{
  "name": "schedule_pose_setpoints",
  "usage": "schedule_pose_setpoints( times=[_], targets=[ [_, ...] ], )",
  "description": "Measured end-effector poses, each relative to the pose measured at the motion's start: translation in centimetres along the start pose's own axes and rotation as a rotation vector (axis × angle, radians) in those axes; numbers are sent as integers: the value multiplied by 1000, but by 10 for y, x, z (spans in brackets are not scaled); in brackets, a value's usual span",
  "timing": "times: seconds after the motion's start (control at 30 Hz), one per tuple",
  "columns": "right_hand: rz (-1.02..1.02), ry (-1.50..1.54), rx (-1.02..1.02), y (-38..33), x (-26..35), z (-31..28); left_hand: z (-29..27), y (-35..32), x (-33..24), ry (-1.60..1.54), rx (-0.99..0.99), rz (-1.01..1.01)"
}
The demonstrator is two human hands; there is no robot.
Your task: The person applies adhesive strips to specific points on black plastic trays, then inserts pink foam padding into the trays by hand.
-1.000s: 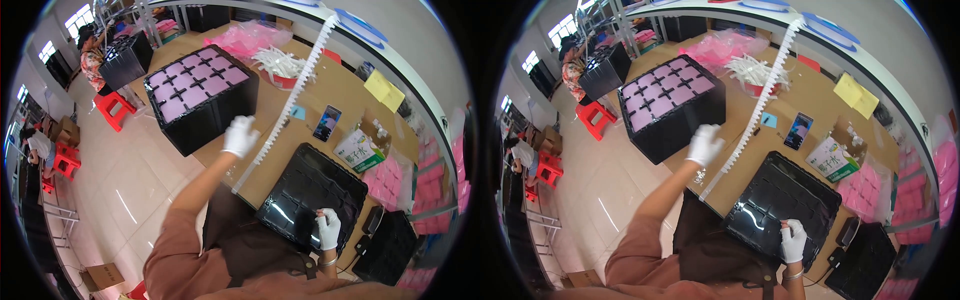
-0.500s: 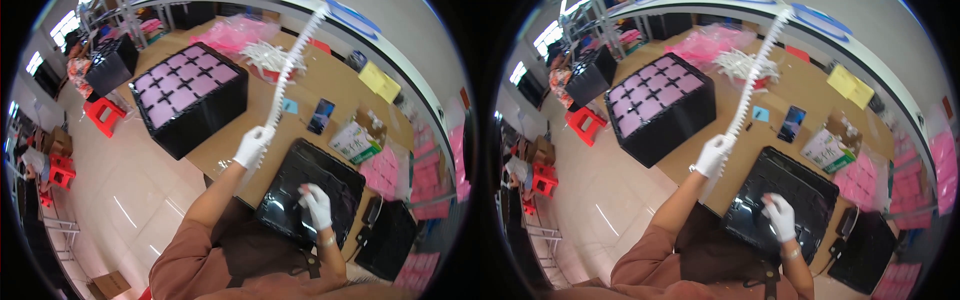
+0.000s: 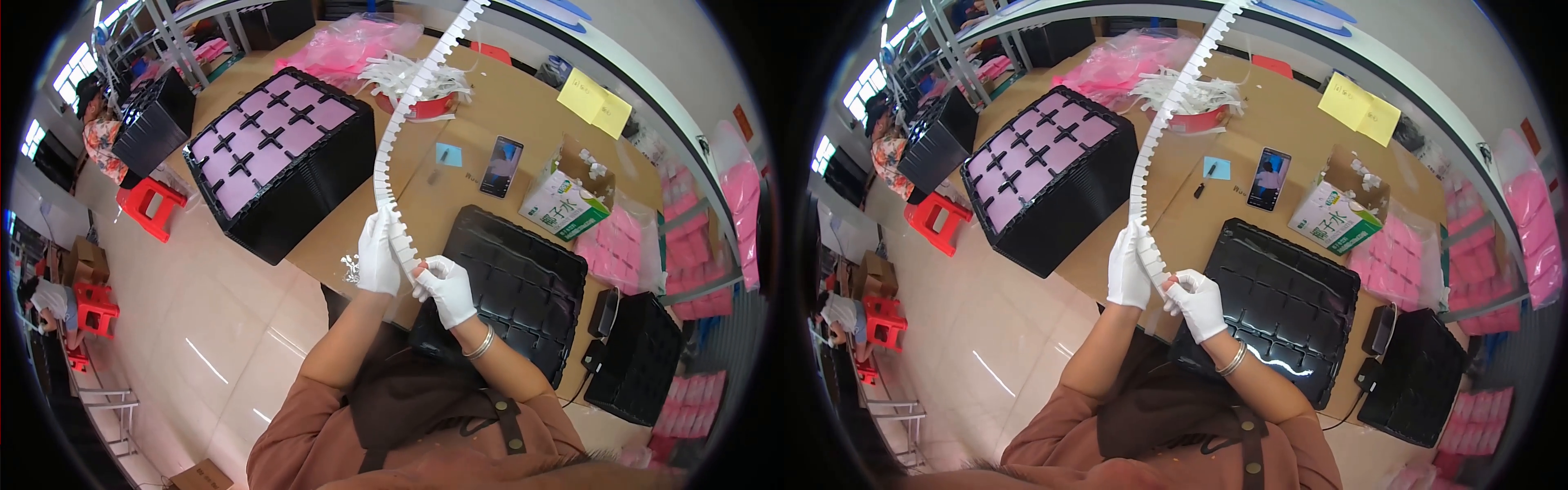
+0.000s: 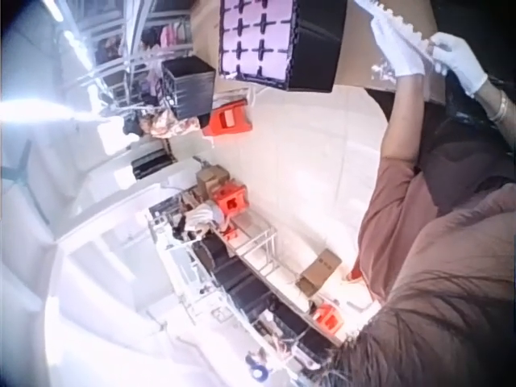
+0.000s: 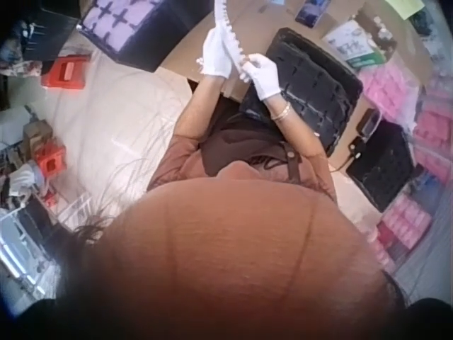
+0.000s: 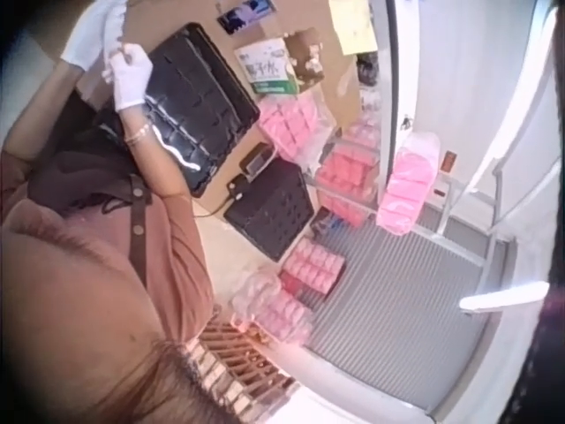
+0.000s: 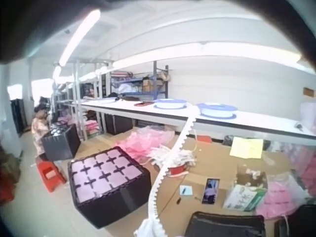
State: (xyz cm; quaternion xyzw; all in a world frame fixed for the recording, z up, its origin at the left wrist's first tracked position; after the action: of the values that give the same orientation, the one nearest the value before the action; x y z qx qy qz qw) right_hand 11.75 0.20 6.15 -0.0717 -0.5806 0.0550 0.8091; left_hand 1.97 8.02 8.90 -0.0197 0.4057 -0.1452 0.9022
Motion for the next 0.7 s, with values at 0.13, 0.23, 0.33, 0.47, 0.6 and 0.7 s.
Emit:
schedule_pose_setpoints(
  times=[0.13,0.23,0.33,0.47,0.6,0.7],
  targets=[
    [19,14,-60,-8,-1,-12,-21,-3,20,155,130,-113],
    [-253,-191,-141,-10,-6,-13,-34,2,37,89,80,-131],
    [-531,-573,-232,3,11,-36,-56,11,48,-14,-1,-97],
    [-86,-803,-207,65,15,-143,-51,2,37,67,64,-92],
    [217,-1468,-225,83,26,-145,-30,-9,28,23,60,-142],
    [89,-1505,-393,80,25,-141,-31,-13,27,74,127,-83]
  ],
)
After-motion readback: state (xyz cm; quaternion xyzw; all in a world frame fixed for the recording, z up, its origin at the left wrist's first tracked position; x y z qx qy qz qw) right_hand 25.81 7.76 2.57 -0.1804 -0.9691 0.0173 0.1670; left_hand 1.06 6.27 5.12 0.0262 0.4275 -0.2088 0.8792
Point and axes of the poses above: each hand's wrist, its own y-axis towards the middle knuckle, its own z-axis out of the palm, x = y × z, the point moved 1 cm from there along y, towards the middle knuckle, and after that the axes turned 9 degrees about x, right-handed, at the moved point
